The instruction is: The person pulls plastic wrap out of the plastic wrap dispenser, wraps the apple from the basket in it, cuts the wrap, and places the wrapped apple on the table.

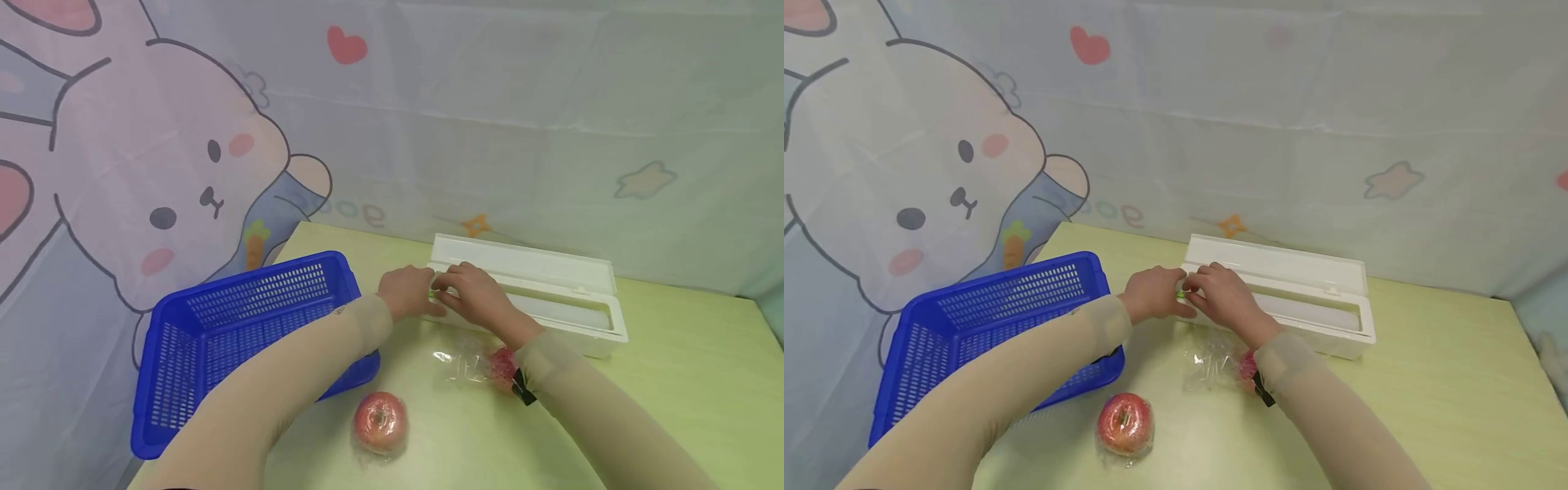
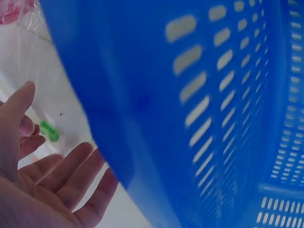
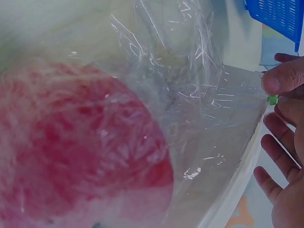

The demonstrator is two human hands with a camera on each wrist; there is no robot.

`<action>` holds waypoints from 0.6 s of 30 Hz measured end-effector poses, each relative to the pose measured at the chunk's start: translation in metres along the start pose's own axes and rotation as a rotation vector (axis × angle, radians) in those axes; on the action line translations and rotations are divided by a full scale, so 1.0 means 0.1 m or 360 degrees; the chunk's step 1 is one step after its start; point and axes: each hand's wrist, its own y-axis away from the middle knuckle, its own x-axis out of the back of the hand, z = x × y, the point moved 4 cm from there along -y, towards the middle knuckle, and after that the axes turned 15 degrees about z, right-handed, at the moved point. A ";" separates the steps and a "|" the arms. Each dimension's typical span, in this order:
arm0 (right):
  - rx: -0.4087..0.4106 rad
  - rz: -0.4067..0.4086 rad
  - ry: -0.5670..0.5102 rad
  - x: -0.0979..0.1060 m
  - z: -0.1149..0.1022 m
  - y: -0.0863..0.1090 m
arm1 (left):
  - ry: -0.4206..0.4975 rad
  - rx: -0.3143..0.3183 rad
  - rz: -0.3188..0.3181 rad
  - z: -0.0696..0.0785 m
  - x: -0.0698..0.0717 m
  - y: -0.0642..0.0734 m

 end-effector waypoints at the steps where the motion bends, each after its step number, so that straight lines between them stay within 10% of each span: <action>1: -0.0004 -0.0001 -0.0004 -0.01 0.01 0.00 | 0.0009 0.0001 0.0012 0.00 -0.01 0.00; 18: -0.0041 -0.0089 0.0008 -0.10 0.03 -0.10 | -0.0053 0.0013 0.0188 -0.02 -0.12 -0.03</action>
